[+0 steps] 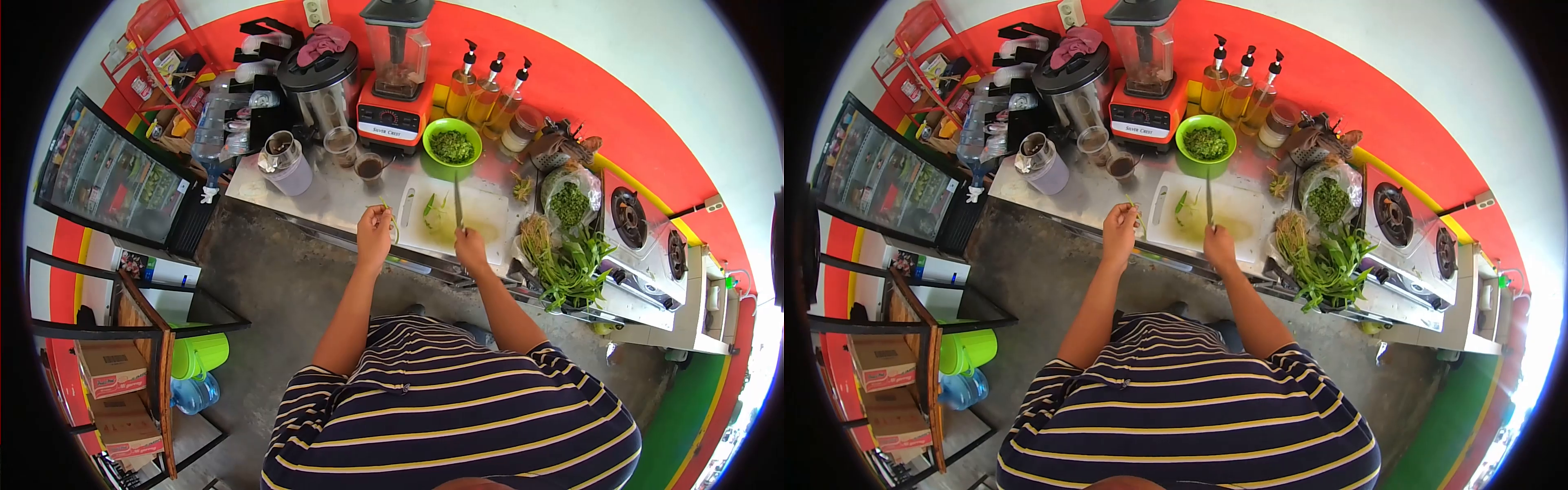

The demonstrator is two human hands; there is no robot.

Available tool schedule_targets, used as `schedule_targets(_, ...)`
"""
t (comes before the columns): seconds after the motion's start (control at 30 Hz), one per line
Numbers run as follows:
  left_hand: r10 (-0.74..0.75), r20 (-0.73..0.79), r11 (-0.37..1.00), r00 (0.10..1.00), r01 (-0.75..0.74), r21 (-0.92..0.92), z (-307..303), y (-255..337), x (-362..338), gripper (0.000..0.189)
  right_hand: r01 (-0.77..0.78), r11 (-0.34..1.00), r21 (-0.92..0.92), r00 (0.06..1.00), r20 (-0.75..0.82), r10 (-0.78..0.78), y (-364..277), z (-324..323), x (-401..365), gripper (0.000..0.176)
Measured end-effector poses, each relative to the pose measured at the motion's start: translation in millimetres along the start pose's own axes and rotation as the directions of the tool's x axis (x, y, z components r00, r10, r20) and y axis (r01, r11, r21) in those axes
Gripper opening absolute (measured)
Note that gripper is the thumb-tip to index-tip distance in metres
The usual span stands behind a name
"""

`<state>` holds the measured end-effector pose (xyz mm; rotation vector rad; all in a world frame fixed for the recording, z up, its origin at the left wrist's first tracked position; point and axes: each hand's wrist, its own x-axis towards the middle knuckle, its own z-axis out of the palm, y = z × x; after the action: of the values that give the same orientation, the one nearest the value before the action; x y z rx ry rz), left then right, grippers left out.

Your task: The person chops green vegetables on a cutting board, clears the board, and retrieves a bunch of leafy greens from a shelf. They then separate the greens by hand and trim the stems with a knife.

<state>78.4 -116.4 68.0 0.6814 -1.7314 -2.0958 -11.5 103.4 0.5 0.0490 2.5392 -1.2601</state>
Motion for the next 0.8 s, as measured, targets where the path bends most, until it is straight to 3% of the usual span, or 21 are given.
schedule_targets(0.1,-0.055,0.021,0.998,0.998,0.055,-0.003,2,9,-5,0.017,0.097,0.985,-0.14,0.995,0.042,-0.092,-17,-3,-33,0.038)
schedule_targets(0.33,-0.071,0.058,0.997,0.996,0.068,0.045,2,4,1,0.018,0.139,0.981,-0.139,0.988,0.08,-0.129,-38,7,-34,0.038)
schedule_targets(0.4,-0.057,0.105,0.998,0.993,0.054,0.031,6,9,9,0.017,0.165,0.985,-0.042,0.985,-0.043,-0.166,-47,-3,-39,0.038)
schedule_targets(0.43,-0.059,0.11,0.998,0.992,0.056,0.033,11,22,9,0.017,0.16,0.986,-0.041,0.986,-0.046,-0.162,-51,-8,-42,0.038)
schedule_targets(0.5,-0.06,0.178,0.997,0.982,0.051,0.056,23,47,12,0.018,0.254,0.951,0.178,0.967,-0.048,-0.25,-60,-22,-48,0.036)
schedule_targets(0.53,-0.062,0.189,0.997,0.98,0.052,0.057,29,53,16,0.018,0.25,0.952,0.177,0.968,-0.058,-0.244,-67,-30,-54,0.036)
schedule_targets(0.6,-0.017,0.334,0.984,0.942,-0.044,0.174,44,64,25,0.019,-0.131,0.782,0.609,0.936,0.337,-0.106,-82,-51,-64,0.031)
schedule_targets(0.8,0.085,0.54,0.959,0.837,-0.217,0.185,98,73,27,0.02,-0.073,0.685,0.725,0.961,0.234,-0.146,-99,-71,-93,0.024)
